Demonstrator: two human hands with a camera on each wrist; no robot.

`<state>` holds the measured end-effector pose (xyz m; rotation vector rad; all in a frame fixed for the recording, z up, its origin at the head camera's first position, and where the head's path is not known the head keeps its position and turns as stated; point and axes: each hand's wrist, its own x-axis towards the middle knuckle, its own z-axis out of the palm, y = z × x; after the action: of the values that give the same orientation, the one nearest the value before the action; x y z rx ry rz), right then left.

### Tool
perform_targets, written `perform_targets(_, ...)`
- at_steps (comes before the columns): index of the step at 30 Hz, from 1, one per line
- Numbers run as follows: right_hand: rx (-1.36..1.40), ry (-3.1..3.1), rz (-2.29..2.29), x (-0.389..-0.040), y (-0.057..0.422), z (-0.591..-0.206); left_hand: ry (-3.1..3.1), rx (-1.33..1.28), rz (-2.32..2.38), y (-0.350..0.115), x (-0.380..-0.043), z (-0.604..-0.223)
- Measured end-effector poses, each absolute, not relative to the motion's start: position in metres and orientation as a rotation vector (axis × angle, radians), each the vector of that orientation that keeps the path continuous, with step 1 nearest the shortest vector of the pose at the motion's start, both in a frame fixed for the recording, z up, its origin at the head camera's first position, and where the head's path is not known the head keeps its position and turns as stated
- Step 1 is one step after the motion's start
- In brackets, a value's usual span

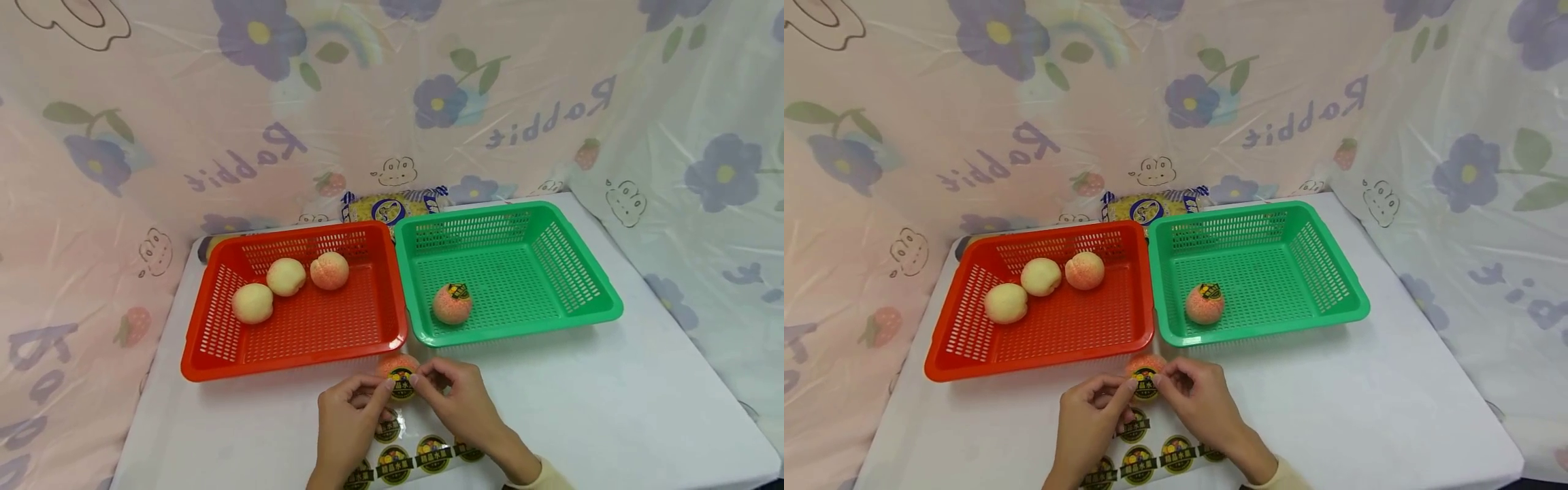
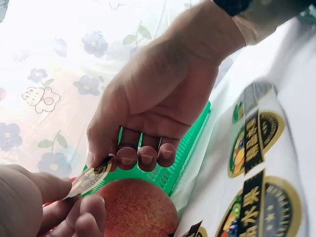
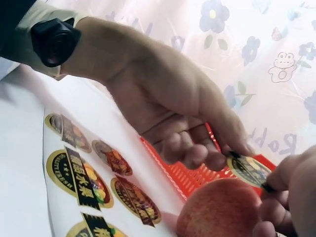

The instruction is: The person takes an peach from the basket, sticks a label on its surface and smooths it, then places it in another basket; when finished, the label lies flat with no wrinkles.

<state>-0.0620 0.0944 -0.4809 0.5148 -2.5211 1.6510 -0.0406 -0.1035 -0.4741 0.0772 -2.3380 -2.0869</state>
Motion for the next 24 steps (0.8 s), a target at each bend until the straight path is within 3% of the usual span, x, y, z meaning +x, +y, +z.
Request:
perform_targets(9,0.438,-2.557,1.516,-0.069,0.087,-0.486,-2.387,0.103,-1.889,-0.099,-0.051,-0.480)
perform_targets(24,0.516,-2.494,1.202,-0.070,0.092,-0.496,-2.456,-0.180,-1.479,-0.101,-0.053,-0.488)
